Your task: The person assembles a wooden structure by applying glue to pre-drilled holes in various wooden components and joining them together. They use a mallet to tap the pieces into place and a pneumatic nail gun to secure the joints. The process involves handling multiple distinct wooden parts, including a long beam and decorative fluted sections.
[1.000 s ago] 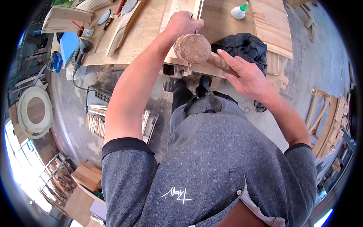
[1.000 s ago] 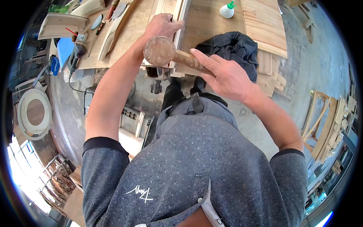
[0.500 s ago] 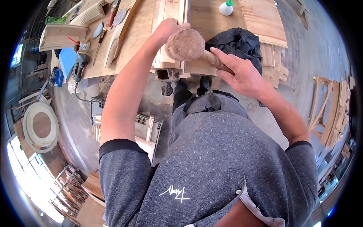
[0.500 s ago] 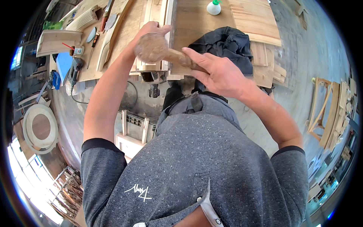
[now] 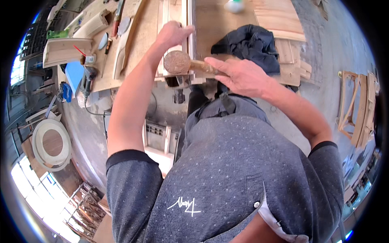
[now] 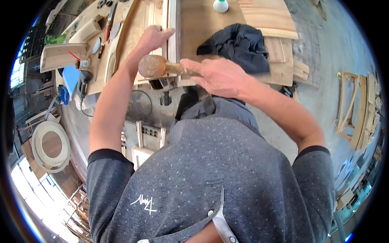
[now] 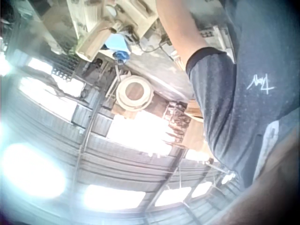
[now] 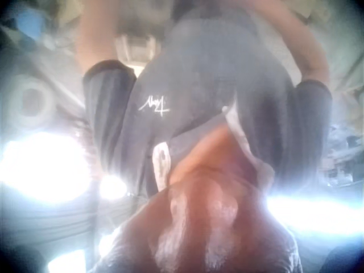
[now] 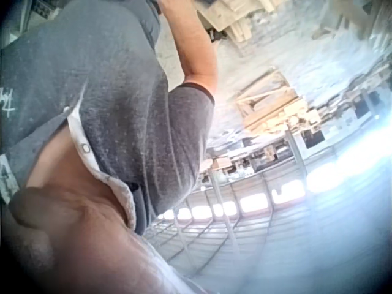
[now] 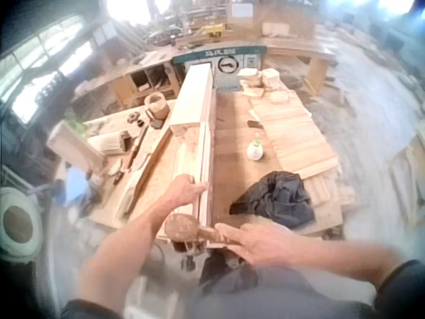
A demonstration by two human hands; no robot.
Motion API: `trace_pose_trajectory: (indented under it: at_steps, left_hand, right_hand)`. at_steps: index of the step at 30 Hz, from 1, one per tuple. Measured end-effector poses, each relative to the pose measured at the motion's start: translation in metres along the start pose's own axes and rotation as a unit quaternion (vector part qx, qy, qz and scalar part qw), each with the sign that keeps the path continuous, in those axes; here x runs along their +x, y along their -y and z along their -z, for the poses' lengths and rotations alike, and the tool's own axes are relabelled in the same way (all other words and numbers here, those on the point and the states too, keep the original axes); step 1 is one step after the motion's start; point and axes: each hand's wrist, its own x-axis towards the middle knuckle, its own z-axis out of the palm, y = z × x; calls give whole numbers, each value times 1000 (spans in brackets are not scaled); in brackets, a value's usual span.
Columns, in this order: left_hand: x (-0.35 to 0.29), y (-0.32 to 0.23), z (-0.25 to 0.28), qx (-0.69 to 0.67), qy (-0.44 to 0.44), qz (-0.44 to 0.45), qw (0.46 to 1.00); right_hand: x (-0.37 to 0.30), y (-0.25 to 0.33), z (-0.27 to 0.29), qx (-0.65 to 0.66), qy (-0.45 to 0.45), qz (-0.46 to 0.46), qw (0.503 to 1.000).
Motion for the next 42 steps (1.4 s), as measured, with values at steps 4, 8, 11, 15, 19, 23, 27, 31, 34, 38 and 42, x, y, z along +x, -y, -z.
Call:
trace_pose_trajectory:
  at_steps: [4, 8, 11, 15, 19, 23, 27, 31, 34, 38, 42]
  left_hand:
    - [17, 43, -20, -127, 3, 6, 992]
    - [2, 7, -27, -72, -38, 68, 994]
    - [-29, -27, -36, 23, -112, 38, 993]
    - [-26, -15, -54, 2, -174, 17, 985]
    - [-30, -10, -53, -22, -185, 20, 982]
    - [-28, -19, -52, -25, -184, 18, 982]
    - [-24, -25, -51, -39, -168, 14, 985]
    - [-32, -14, -56, -53, -176, 14, 983]
    - [-30, -17, -52, -51, -183, 14, 982]
    - [-24, -25, -46, -44, -181, 16, 982]
    - [-30, -20, -46, -43, -168, 41, 984]
  right_hand:
    - [-10, -1, 10, 169, -58, -13, 984]
    - [-29, -29, 25, 195, -178, -117, 957]
    - [-24, -47, 39, 197, -199, -146, 949]
    - [21, -68, 51, 126, -238, -96, 958]
    - [105, -59, 89, 84, -273, -35, 958]
    - [159, -50, 117, 51, -327, -22, 943]
    - [197, -110, 84, -23, -261, -77, 962]
    - [205, -81, 101, 0, -204, -124, 971]
    - [203, -88, 90, 18, -312, -57, 948]
    - [203, -106, 94, -9, -172, -109, 979]
    - [138, -112, 44, 121, -286, -58, 949]
